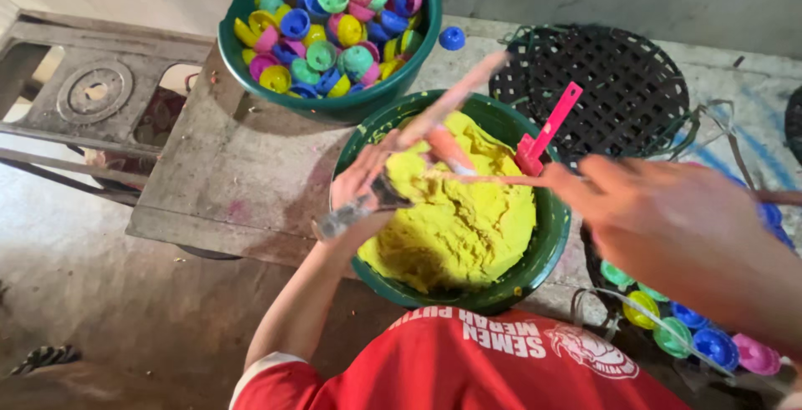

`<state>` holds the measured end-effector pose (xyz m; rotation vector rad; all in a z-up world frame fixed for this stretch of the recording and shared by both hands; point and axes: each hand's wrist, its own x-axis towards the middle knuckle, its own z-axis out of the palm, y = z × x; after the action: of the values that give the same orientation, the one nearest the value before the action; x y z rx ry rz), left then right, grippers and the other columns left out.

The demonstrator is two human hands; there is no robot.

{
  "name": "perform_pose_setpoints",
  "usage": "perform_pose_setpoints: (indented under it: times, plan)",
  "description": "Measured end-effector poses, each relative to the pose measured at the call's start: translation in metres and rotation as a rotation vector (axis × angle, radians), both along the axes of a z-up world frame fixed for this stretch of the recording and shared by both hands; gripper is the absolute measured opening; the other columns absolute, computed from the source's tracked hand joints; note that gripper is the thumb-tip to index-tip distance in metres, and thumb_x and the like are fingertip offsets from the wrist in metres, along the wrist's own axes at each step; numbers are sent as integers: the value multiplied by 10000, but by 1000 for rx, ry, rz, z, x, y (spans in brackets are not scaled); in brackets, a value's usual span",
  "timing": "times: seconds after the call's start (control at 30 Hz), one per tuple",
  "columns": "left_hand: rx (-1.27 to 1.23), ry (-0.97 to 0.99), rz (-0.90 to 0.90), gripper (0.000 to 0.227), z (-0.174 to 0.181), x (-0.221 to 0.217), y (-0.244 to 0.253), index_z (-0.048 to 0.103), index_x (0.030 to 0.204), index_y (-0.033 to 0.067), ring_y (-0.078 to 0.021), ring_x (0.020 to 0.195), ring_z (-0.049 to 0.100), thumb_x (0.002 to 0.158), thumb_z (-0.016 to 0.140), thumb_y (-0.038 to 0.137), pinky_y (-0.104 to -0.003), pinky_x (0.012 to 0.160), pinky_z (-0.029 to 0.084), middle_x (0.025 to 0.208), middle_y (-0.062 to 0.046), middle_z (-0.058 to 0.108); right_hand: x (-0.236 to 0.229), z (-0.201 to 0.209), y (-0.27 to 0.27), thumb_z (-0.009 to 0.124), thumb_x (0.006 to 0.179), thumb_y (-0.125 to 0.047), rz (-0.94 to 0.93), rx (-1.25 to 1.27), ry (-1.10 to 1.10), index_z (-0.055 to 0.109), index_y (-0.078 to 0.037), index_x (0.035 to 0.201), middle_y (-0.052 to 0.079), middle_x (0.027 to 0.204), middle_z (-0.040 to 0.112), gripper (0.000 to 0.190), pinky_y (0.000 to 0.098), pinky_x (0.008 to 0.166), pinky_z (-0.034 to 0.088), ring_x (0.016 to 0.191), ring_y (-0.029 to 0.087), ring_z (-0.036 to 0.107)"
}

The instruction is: The person arranges colorful plastic bottle caps on a black woven tray, then uses a wooden tool to scoop yellow dough from a green bowl and press it into each cap. The process is repeated for multiple caps, filling them with the dough.

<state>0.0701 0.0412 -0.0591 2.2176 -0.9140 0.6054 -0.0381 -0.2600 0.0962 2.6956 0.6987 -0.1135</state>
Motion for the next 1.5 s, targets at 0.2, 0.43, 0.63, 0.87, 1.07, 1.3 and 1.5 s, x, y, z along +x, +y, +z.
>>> perform_pose_setpoints:
  times: [0.2, 0.43, 0.63, 0.87, 1.07, 1.3, 1.5]
  plan:
    - [222, 468, 94, 774, -15, -3, -38, 483, 1527, 160, -302, 1021, 668, 826, 783, 292, -418, 861, 550, 1237, -102, 656, 14, -48, 52, 623, 840, -149, 238, 40, -205, 606, -38, 1230, 109, 956, 649, 405, 341, 539, 571, 675, 209, 703]
    - [-250, 289, 286, 369, 0, 11, -14, 639, 1337, 120, -253, 1166, 679, 1001, 696, 263, -359, 963, 564, 1309, -120, 678, 9, -50, 3, 602, 865, -30, 13, 732, -141, 581, -119, 1371, 108, 1136, 687, 514, 356, 734, 596, 957, 247, 719]
    - [-26, -129, 449, 530, -11, 25, -36, 642, 1300, 38, -394, 1285, 610, 899, 751, 367, -412, 938, 559, 1489, -181, 537, 24, -124, 57, 489, 980, 77, -22, 1375, 110, 420, -68, 1550, 120, 1478, 611, 592, 377, 1108, 481, 1354, 308, 593]
    - [-1, -122, 460, 510, 18, 29, -36, 657, 1270, 111, -430, 1316, 559, 854, 798, 371, -485, 964, 570, 1629, -182, 364, 31, -159, 28, 491, 1047, -52, -519, 1367, 531, 480, -177, 1568, 34, 1437, 688, 536, 428, 757, 559, 944, 475, 584]
    - [-40, -136, 307, 457, 18, 29, -42, 616, 1317, 40, -434, 1253, 580, 900, 731, 188, -437, 900, 606, 1700, -234, 266, 34, -171, 39, 519, 1006, -72, -124, 1343, 64, 485, -126, 1512, 108, 1417, 645, 510, 348, 1030, 543, 1245, 275, 671]
    - [-1, -279, 239, 335, 8, 37, -14, 648, 1259, 102, -371, 1188, 630, 970, 766, 227, -434, 870, 584, 1635, -171, 399, 27, -107, 2, 541, 1017, -223, -93, 1196, 230, 690, -164, 1329, 71, 1346, 724, 350, 348, 989, 553, 1186, 230, 723]
    - [113, -129, 16, 622, -13, 20, -25, 650, 1207, 137, -402, 1163, 617, 669, 826, 394, -401, 887, 553, 1465, -189, 575, 68, -45, -23, 619, 921, -433, -277, 632, 393, 718, -350, 1231, 75, 941, 807, 336, 425, 698, 576, 737, 240, 769]
